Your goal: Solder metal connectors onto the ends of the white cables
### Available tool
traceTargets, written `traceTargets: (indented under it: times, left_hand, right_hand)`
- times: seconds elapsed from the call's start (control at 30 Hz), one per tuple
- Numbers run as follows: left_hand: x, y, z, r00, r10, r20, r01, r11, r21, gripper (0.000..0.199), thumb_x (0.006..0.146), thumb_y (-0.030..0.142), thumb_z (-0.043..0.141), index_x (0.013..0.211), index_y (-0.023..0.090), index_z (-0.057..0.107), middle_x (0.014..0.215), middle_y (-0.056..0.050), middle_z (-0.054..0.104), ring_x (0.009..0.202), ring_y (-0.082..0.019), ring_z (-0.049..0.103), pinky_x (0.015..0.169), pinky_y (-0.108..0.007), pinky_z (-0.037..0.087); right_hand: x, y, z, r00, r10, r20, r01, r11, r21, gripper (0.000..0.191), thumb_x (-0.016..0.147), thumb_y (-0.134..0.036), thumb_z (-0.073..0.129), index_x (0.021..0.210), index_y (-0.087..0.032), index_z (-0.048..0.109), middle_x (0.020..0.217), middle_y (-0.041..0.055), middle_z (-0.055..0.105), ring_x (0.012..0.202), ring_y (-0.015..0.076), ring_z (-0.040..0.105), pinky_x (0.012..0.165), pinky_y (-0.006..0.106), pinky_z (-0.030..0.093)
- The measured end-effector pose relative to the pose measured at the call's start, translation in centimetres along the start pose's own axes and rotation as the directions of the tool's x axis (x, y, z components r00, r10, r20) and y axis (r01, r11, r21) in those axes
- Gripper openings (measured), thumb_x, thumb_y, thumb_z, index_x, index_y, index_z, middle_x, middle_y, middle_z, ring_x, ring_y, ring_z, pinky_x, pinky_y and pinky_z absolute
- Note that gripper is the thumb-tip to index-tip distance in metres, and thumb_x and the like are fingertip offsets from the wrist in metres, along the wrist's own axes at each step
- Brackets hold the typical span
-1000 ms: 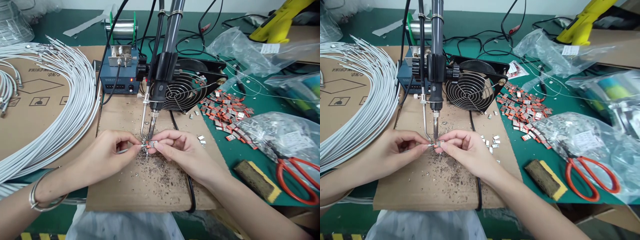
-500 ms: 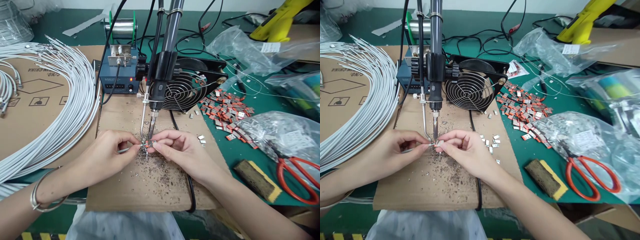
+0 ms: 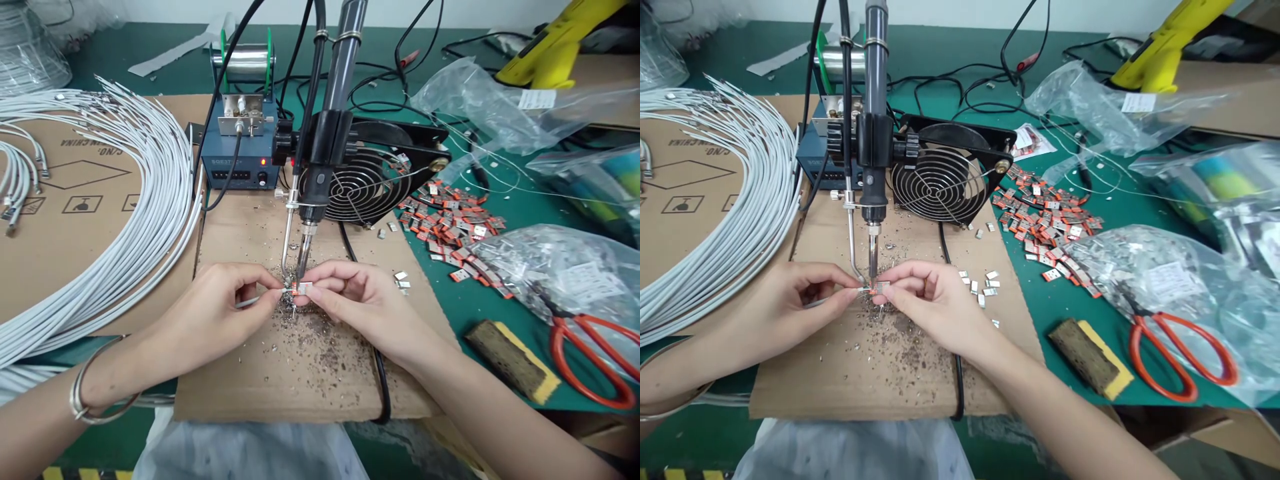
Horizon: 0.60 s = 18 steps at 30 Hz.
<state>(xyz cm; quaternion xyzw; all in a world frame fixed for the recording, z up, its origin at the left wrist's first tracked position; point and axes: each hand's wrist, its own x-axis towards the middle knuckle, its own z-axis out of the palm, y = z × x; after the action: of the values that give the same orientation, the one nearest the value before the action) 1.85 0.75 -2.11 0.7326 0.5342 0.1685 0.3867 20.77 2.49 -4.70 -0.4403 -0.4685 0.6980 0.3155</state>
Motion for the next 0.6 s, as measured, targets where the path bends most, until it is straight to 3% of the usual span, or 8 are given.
traceTargets:
  times: [0.37,0.6]
  left_hand:
    - [-0.14,-0.1,-0.05,1.0,-0.003,0.027,0.004,1.0,-0.017,0.019,0.084,0.027,0.048,0.086,0.021,0.066,0.062,0.003,0.058,0.053,-0.009,0.041,0.047,-0.02,0.031]
    - [0.03,0.05,0.0,1.0,-0.008,0.016,0.008,1.0,-0.026,0.019,0.083,0.026,0.049,0.083,0.02,0.067,0.054,0.004,0.051,0.05,-0.008,0.039,0.045,-0.019,0.03]
  right_hand:
    - [-0.03,0.05,0.09,1.0,0.024,-0.002,-0.024,0.999,0.037,0.01,0.069,-0.023,0.07,0.076,-0.017,0.064,0.066,0.0007,0.071,0.06,0.0085,0.064,0.053,0.016,0.046]
    - [-0.08,-0.02,0.01,1.0,0.017,0.0,-0.017,1.0,0.024,0.01,0.07,-0.023,0.069,0.077,-0.017,0.064,0.065,0.0015,0.071,0.057,0.0094,0.064,0.05,0.018,0.045]
